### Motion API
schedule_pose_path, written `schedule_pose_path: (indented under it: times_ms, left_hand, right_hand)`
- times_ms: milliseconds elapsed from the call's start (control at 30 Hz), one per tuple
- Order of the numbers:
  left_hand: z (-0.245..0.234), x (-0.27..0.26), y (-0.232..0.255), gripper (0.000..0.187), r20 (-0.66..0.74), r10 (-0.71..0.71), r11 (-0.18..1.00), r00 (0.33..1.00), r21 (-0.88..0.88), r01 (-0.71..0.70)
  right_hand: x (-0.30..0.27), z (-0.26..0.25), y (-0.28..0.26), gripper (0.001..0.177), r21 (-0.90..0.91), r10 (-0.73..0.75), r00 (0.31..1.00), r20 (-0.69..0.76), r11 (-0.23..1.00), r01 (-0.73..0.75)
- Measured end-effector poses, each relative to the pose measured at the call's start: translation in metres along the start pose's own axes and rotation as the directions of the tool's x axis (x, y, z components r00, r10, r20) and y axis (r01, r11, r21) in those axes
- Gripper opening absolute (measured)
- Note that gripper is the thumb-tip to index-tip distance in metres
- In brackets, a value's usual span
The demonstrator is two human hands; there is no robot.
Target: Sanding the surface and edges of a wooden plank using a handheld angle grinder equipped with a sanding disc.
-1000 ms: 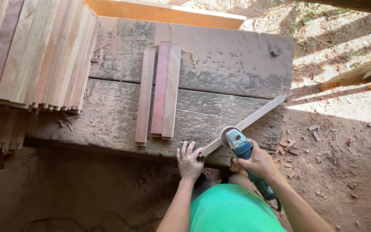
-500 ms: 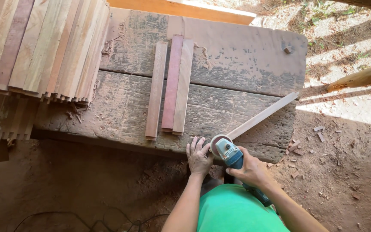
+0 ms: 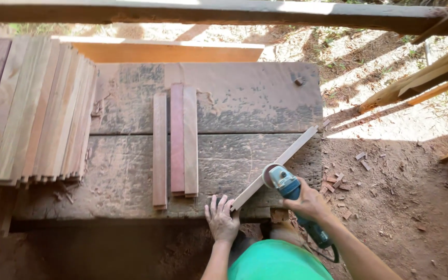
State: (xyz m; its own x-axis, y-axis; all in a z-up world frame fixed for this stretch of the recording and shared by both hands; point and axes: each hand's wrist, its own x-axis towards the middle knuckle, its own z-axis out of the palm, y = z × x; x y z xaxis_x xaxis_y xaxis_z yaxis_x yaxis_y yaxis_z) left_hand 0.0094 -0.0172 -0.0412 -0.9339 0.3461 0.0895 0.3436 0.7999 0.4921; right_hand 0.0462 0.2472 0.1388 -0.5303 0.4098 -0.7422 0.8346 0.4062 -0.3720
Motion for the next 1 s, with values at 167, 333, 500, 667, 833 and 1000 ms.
schedule_pose_path:
  times_ms: [167, 333, 500, 667, 833, 1000]
  left_hand:
    - [0.003, 0.0, 0.0, 0.038, 0.045, -0.029, 0.999, 0.999, 0.027, 0.028]
    - [0.005, -0.001, 0.0, 0.035, 0.046, -0.041, 0.997, 0.998, 0.06, 0.038]
    - [0.011, -0.005, -0.003, 0.035, 0.05, -0.063, 0.995, 0.997, 0.086, 0.058]
    - [0.012, -0.006, -0.001, 0.037, 0.034, -0.069, 0.992, 0.997, 0.105, 0.066]
    - [-0.004, 0.005, 0.01, 0.038, 0.082, -0.11, 0.991, 0.991, 0.085, 0.103]
    - [-0.034, 0.031, 0.046, 0.068, 0.072, 0.059, 0.998, 0.996, -0.018, -0.058]
  right_hand:
    - [0.026, -0.045, 0.016, 0.076, 0.131, 0.045, 0.996, -0.077, 0.991, -0.035]
    - [0.045, -0.084, 0.026, 0.086, 0.141, 0.082, 0.987, -0.141, 0.988, -0.062]
    - [0.07, -0.11, 0.042, 0.076, 0.261, 0.134, 0.983, -0.128, 0.96, -0.097]
    - [0.08, -0.139, 0.041, 0.074, 0.386, 0.158, 0.976, -0.15, 0.918, -0.089]
    - [0.084, -0.155, 0.051, 0.056, 0.495, 0.177, 0.945, -0.275, 0.868, -0.018]
    - [0.079, -0.152, 0.047, 0.077, 0.412, 0.124, 0.973, -0.192, 0.911, -0.035]
